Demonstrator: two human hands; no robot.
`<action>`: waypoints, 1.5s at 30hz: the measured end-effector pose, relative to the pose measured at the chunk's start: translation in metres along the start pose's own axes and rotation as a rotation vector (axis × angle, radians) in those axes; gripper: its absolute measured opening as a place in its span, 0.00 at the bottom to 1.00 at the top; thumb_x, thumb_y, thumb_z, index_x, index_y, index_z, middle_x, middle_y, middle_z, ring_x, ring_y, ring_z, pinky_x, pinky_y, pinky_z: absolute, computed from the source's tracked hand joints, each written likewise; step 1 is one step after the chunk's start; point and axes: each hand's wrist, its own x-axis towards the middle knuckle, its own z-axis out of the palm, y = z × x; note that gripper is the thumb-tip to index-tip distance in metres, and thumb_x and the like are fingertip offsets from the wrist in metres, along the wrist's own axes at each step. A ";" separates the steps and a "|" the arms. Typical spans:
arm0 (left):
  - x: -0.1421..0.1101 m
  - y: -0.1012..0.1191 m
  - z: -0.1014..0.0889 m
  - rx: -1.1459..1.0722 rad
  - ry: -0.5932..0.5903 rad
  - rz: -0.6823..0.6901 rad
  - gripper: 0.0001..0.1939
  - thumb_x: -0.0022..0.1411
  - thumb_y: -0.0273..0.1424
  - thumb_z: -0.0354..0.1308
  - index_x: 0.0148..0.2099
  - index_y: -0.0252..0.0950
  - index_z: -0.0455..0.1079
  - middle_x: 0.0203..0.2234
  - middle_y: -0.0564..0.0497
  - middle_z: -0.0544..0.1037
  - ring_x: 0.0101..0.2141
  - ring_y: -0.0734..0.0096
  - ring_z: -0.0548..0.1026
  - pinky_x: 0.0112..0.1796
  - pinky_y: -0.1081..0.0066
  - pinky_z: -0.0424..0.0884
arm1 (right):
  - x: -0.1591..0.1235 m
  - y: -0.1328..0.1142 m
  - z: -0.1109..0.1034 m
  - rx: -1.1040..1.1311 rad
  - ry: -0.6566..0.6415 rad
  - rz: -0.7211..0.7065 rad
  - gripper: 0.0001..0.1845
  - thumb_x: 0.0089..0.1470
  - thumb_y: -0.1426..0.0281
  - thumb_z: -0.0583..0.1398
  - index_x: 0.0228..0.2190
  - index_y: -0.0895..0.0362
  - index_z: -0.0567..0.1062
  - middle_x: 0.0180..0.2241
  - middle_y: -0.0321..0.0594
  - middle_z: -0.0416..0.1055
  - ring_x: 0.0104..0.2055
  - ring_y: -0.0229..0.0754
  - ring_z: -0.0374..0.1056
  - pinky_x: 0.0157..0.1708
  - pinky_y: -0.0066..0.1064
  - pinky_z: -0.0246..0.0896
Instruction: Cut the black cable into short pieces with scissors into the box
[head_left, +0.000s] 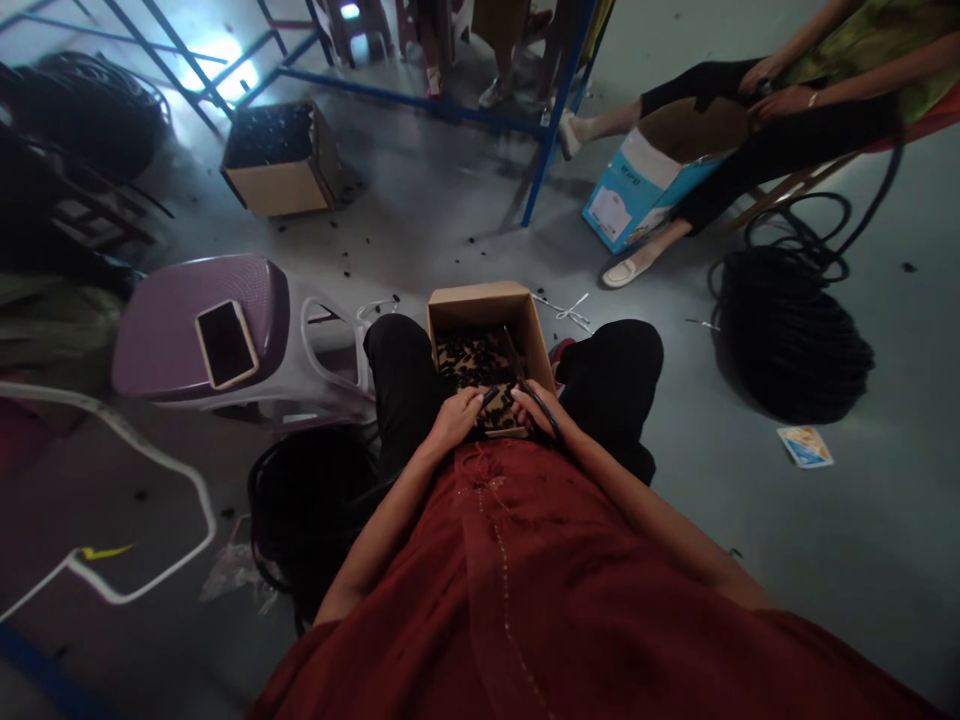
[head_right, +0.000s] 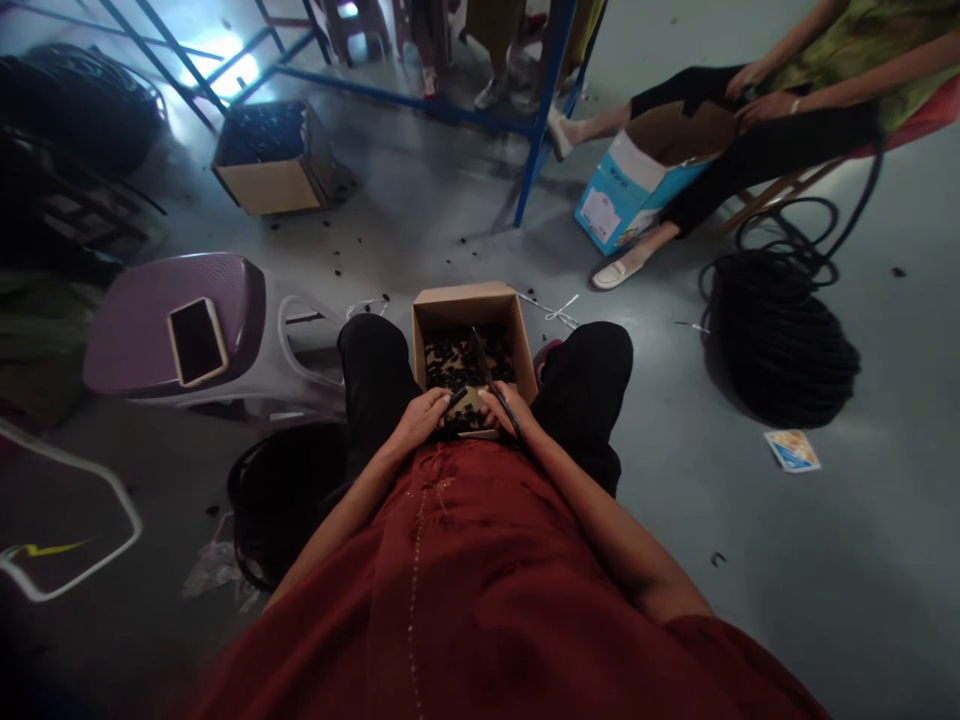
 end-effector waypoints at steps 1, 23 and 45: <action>-0.002 0.003 0.001 0.027 -0.016 0.026 0.14 0.60 0.34 0.44 0.42 0.35 0.68 0.24 0.54 0.71 0.21 0.79 0.66 0.25 0.77 0.62 | 0.001 -0.005 0.002 0.075 -0.022 0.011 0.18 0.48 0.55 0.54 0.35 0.54 0.63 0.24 0.33 0.67 0.19 0.34 0.62 0.17 0.24 0.57; -0.070 0.008 -0.073 0.169 -0.119 -0.100 0.16 0.55 0.40 0.51 0.41 0.36 0.71 0.28 0.53 0.73 0.28 0.73 0.68 0.29 0.76 0.63 | 0.032 -0.056 -0.074 0.424 0.355 -0.218 0.21 0.38 0.67 0.62 0.36 0.53 0.62 0.22 0.27 0.61 0.19 0.31 0.60 0.18 0.25 0.59; -0.044 0.039 -0.034 0.021 -0.152 -0.015 0.18 0.58 0.38 0.48 0.44 0.33 0.70 0.26 0.52 0.72 0.24 0.77 0.66 0.26 0.78 0.60 | 0.025 -0.061 -0.042 0.350 0.320 -0.153 0.20 0.40 0.65 0.60 0.38 0.52 0.62 0.22 0.28 0.61 0.19 0.32 0.60 0.14 0.23 0.55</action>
